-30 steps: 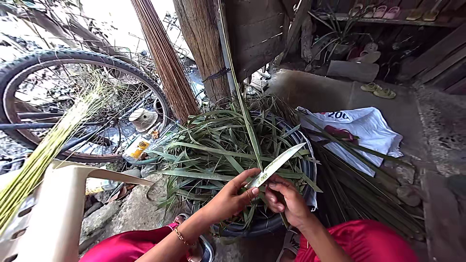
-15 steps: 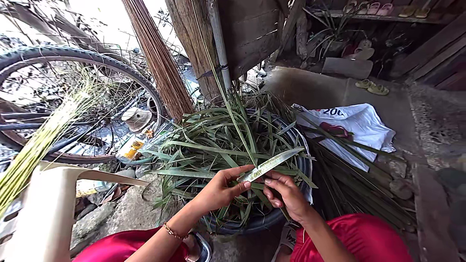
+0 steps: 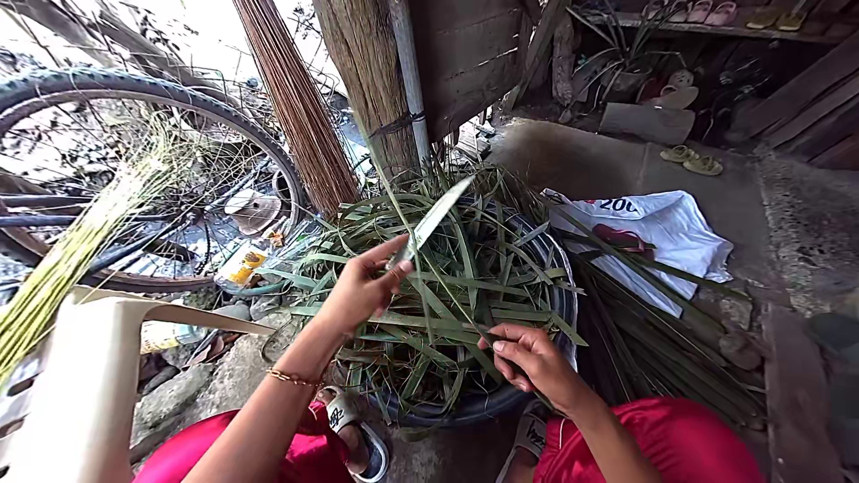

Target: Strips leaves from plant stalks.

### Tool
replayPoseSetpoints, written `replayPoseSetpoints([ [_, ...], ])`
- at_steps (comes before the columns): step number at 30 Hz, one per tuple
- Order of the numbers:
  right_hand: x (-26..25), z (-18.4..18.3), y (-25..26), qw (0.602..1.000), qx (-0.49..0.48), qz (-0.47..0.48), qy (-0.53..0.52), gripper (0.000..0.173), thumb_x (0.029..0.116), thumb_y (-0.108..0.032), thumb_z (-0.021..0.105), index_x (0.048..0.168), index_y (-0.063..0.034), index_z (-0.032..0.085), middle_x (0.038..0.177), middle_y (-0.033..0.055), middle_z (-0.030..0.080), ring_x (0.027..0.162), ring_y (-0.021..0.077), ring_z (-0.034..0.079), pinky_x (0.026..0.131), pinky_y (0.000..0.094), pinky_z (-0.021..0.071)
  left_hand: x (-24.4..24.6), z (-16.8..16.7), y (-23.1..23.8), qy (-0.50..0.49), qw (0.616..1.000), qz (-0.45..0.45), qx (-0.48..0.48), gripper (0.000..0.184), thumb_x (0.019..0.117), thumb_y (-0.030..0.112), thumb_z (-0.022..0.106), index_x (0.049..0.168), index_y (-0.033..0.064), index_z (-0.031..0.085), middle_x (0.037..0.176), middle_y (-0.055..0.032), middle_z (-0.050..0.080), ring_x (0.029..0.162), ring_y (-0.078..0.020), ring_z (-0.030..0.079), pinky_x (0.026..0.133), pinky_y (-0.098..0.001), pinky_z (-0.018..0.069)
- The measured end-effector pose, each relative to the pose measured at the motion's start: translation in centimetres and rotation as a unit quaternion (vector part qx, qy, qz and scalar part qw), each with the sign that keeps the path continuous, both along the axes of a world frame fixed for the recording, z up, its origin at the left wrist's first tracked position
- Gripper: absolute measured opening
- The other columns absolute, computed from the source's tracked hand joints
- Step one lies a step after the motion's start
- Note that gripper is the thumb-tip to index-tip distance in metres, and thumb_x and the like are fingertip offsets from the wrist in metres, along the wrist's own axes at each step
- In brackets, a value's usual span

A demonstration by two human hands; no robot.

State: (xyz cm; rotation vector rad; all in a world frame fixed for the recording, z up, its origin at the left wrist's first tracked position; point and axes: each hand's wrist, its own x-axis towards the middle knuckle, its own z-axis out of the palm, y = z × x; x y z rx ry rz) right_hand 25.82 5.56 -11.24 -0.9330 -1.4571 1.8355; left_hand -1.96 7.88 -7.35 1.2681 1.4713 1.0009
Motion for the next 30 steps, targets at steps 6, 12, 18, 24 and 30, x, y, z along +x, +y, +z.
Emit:
replayPoseSetpoints([
  [6, 3.9, 1.0, 1.7, 0.987, 0.138, 0.004, -0.078, 0.020, 0.0991, -0.009, 0.052, 0.110, -0.0045, 0.068, 0.062, -0.0166, 0.051, 0.049, -0.0100, 0.042, 0.045, 0.0086, 0.0343, -0.6, 1.3, -0.4, -0.088, 0.996, 0.033, -0.011, 0.047, 0.1076, 0.009, 0.048, 0.154, 0.0193, 0.045, 0.073, -0.0011, 0.058, 0.043, -0.0015, 0.046, 0.038, -0.0137, 0.0400],
  [12, 6.9, 1.2, 2.4, 0.970, 0.196, 0.004, -0.142, 0.016, 0.0984, -0.017, 0.059, 0.105, -0.0083, 0.070, 0.066, -0.0154, 0.055, 0.051, -0.0108, 0.045, 0.047, 0.0074, 0.0369, -1.7, 1.1, 0.6, -0.096, 0.990, 0.104, 0.017, 0.048, 0.1082, 0.010, 0.048, 0.155, 0.0194, 0.043, 0.074, -0.0029, 0.054, 0.043, -0.0034, 0.045, 0.037, -0.0159, 0.0400],
  [18, 10.6, 1.9, 3.3, 0.949, 0.208, -0.009, -0.236, 0.018, 0.0984, -0.020, 0.057, 0.104, -0.0083, 0.070, 0.061, -0.0146, 0.052, 0.047, -0.0093, 0.043, 0.044, 0.0086, 0.0346, -3.2, 1.7, 0.9, -0.111, 0.982, 0.148, 0.027, 0.048, 0.1088, 0.012, 0.048, 0.156, 0.0174, 0.040, 0.073, -0.0034, 0.054, 0.043, -0.0045, 0.045, 0.038, -0.0167, 0.0402],
  [24, 14.5, 1.6, 3.9, 0.925, 0.232, -0.036, -0.298, 0.019, 0.0992, -0.016, 0.056, 0.106, -0.0025, 0.069, 0.066, -0.0094, 0.057, 0.050, -0.0055, 0.051, 0.047, 0.0112, 0.0438, -5.6, 1.3, 1.3, -0.137, 0.965, 0.220, 0.046, 0.050, 0.1098, 0.017, 0.047, 0.158, 0.0188, 0.036, 0.068, -0.0023, 0.050, 0.041, -0.0051, 0.043, 0.037, -0.0178, 0.0382],
  [30, 18.2, 0.8, 4.7, 0.882, 0.218, -0.186, -0.375, 0.025, 0.1047, -0.009, 0.052, 0.117, 0.0102, 0.063, 0.080, 0.0123, 0.064, 0.065, 0.0134, 0.059, 0.065, 0.0330, 0.0529, -7.7, 2.1, 0.8, -0.151, 0.946, 0.277, 0.068, 0.050, 0.1089, 0.020, 0.050, 0.157, 0.0203, 0.037, 0.069, -0.0007, 0.051, 0.042, -0.0043, 0.043, 0.037, -0.0175, 0.0376],
])
